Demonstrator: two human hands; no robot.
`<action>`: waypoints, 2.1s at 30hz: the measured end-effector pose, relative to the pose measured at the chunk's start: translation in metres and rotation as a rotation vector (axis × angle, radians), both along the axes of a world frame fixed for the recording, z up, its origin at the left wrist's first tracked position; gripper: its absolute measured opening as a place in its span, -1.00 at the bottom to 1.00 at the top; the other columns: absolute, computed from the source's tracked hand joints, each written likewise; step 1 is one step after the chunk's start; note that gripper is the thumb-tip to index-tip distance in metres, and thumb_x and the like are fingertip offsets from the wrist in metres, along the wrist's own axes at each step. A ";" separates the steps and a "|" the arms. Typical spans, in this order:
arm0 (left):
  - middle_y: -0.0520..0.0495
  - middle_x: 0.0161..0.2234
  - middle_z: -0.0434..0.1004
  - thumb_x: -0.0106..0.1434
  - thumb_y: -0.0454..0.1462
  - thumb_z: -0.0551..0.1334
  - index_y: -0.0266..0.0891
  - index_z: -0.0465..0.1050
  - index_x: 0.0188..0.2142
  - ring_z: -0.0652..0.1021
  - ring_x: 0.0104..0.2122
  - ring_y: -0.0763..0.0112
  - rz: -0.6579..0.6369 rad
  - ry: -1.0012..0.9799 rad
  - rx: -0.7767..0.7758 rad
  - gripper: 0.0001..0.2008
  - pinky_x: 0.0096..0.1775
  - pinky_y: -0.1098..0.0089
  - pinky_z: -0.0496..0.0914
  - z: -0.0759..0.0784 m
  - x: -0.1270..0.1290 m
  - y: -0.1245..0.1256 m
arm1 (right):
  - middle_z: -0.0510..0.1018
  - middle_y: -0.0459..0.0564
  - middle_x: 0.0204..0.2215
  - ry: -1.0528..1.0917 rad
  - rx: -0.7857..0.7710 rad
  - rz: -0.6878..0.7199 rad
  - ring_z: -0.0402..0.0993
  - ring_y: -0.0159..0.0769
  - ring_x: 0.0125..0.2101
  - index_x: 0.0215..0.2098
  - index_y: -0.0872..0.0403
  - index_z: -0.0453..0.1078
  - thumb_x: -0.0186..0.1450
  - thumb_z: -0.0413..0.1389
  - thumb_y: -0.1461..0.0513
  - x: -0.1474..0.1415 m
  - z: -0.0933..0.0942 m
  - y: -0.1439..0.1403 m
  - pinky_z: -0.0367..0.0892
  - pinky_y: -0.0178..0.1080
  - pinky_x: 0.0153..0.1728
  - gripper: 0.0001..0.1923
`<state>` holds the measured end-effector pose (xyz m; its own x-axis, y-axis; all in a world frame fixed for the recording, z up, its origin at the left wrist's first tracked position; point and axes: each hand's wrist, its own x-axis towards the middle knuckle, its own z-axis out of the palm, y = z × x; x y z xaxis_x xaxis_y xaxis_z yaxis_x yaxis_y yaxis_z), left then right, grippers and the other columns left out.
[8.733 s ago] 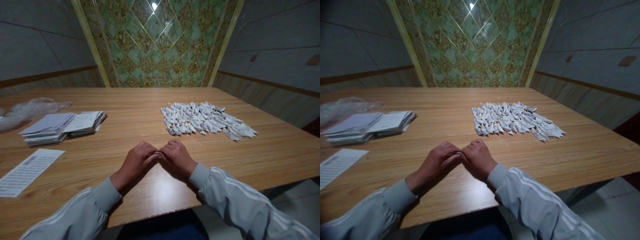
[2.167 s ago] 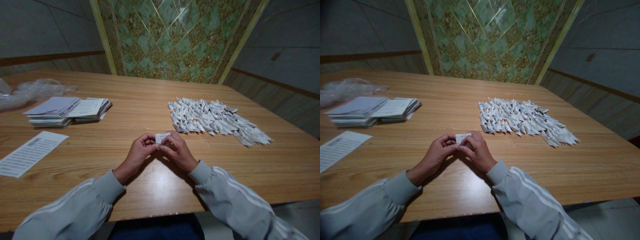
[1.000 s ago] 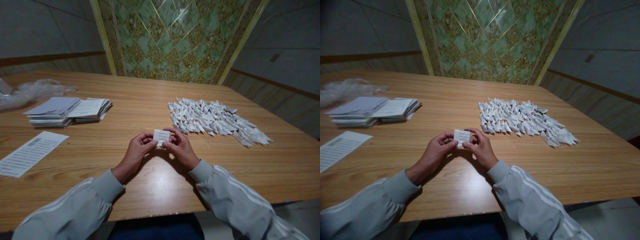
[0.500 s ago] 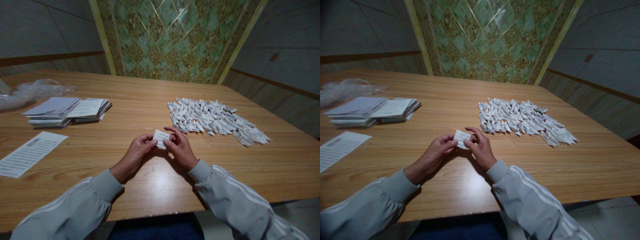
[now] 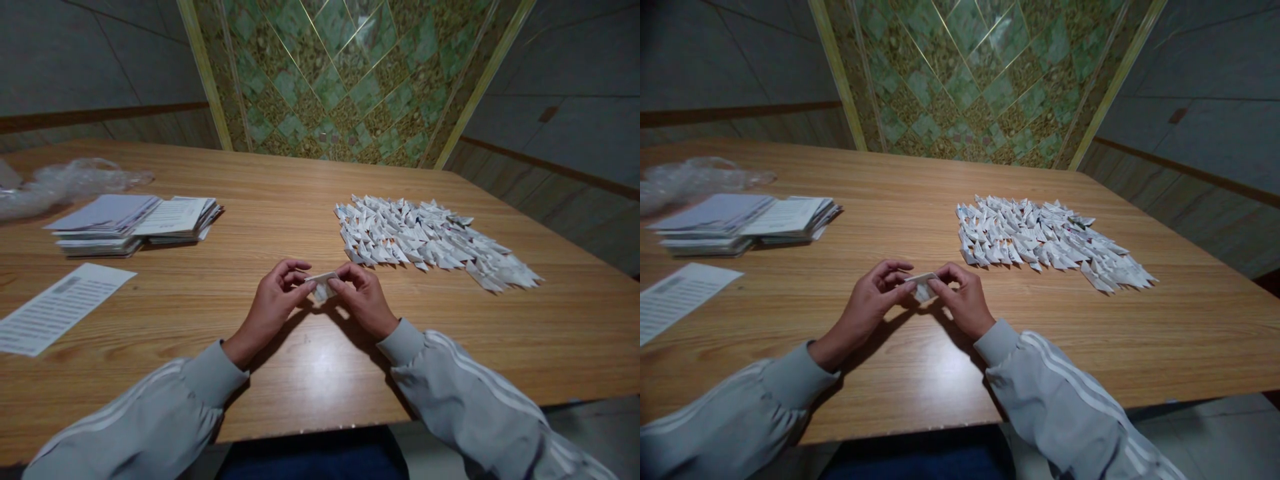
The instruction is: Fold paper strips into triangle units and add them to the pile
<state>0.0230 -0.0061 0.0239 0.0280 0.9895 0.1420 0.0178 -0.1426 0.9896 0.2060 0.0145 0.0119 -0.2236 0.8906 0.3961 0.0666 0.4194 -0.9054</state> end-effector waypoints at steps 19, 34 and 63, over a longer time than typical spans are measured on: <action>-0.07 -0.42 0.62 0.17 -0.24 0.35 -0.24 0.60 -0.38 0.55 -0.44 0.34 -0.072 0.154 0.125 -0.90 -0.37 0.38 0.43 -0.003 -0.003 0.001 | 0.49 -0.09 -0.44 0.005 0.039 -0.040 0.40 -0.31 -0.38 -0.38 0.06 0.41 0.30 0.17 0.16 0.001 0.002 0.002 0.32 -0.23 -0.30 -0.86; -0.09 -0.42 0.60 0.25 -0.26 0.30 -0.18 0.59 -0.37 0.49 -0.38 0.28 -0.101 0.617 0.597 -0.91 -0.31 0.33 0.29 -0.003 -0.017 0.005 | 0.52 -0.04 -0.43 -0.448 0.532 -0.009 0.38 -0.23 -0.34 -0.37 0.04 0.44 0.38 0.14 0.24 0.011 0.005 0.003 0.24 -0.16 -0.24 -0.85; -0.10 -0.33 0.54 0.42 -0.22 0.17 -0.20 0.55 -0.30 0.48 -0.33 0.31 -0.365 0.981 0.663 -0.78 -0.30 0.38 0.31 -0.022 -0.023 -0.003 | 0.57 0.07 -0.23 -0.742 0.419 0.275 0.43 -0.18 -0.20 -0.12 0.07 0.50 0.36 0.19 0.21 0.042 -0.012 -0.010 0.29 -0.16 -0.16 -0.85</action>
<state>0.0005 -0.0090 0.0016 0.6643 0.6462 0.3757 0.5640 -0.7632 0.3155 0.2484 0.0047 0.0000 -0.7357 0.5827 0.3452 0.4229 0.7934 -0.4379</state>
